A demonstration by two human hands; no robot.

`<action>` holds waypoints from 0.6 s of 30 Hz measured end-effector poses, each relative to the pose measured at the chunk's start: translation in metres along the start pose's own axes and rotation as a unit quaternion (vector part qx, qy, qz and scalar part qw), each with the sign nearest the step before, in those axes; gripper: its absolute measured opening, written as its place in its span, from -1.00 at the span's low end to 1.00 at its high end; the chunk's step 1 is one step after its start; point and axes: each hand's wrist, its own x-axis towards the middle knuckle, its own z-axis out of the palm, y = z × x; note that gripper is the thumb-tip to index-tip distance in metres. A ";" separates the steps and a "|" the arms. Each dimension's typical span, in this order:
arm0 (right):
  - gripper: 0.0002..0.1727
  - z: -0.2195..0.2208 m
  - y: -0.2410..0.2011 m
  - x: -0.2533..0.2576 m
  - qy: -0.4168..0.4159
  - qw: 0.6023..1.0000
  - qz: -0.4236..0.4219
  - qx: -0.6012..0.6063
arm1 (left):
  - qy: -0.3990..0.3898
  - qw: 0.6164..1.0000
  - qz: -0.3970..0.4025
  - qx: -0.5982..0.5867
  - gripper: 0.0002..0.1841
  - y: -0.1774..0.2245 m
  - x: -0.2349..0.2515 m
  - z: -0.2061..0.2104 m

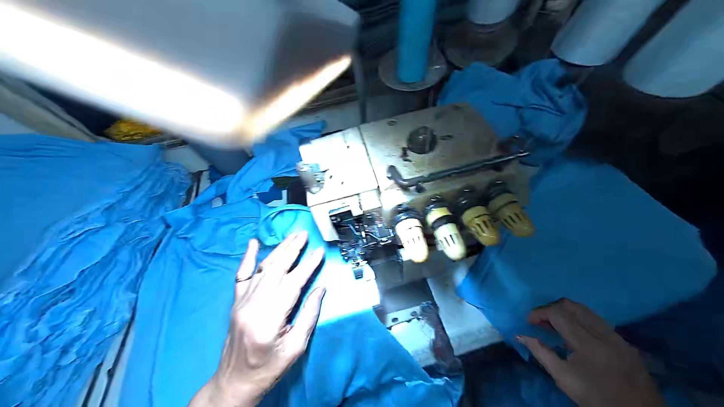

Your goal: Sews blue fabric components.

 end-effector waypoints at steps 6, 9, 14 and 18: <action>-0.85 0.041 0.019 -0.027 0.090 0.995 -0.015 -0.044 | 0.007 1.000 0.000 -0.020 -0.68 0.037 -0.007 -0.010; -0.81 0.048 0.020 -0.026 0.115 0.992 -0.026 -0.048 | -0.035 0.997 -0.006 -0.064 -0.71 0.059 -0.006 -0.017; -0.83 0.043 0.027 -0.028 0.109 0.994 -0.006 -0.013 | -0.073 0.989 0.057 -0.119 -0.76 0.088 0.001 -0.008; -0.85 0.048 0.026 -0.027 0.119 0.992 -0.011 -0.030 | -0.093 0.980 0.061 -0.162 -0.79 0.103 0.002 0.000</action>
